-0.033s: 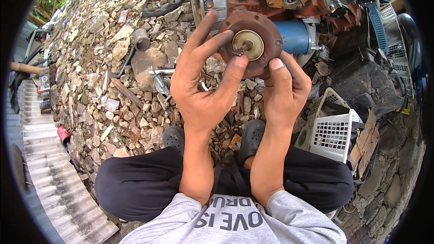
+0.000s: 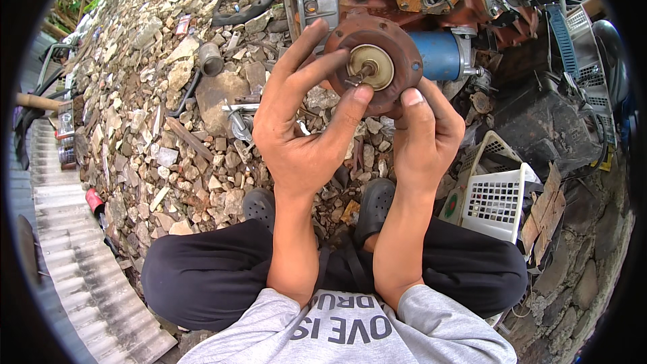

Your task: The person sits on the ground and cleans a small cylindrical mechanical part using a cloth. They wipe the exterior and interior surfaces repeatedly, turning the part over to access different areas.

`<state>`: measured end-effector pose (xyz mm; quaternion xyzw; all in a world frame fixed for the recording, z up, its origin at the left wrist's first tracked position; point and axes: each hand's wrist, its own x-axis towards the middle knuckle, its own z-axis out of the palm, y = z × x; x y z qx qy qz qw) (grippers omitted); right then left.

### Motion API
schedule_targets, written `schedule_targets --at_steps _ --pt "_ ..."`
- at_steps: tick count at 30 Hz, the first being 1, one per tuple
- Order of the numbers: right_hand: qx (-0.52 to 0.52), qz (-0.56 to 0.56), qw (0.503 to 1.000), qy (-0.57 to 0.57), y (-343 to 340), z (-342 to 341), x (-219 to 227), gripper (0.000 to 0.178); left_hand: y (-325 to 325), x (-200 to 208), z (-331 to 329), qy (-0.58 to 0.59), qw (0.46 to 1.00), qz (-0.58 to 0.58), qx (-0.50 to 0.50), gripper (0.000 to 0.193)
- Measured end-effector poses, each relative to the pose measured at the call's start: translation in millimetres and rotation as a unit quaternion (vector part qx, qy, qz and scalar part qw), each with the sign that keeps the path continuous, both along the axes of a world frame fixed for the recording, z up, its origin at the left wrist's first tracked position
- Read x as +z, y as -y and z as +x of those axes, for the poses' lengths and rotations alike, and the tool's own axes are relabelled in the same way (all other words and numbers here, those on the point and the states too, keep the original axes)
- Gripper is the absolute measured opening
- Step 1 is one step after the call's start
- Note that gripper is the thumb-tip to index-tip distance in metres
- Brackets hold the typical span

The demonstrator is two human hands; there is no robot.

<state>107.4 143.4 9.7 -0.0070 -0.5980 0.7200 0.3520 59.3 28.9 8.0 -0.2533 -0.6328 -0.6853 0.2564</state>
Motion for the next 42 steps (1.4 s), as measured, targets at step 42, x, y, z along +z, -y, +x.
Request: schedule_targets --at_steps 42 --pt "0.322 0.261 0.548 0.727 -3.7 -11.5 -259.3 0.050 54.5 -66.7 -38.5 0.451 0.853 0.237 -0.109 0.028"
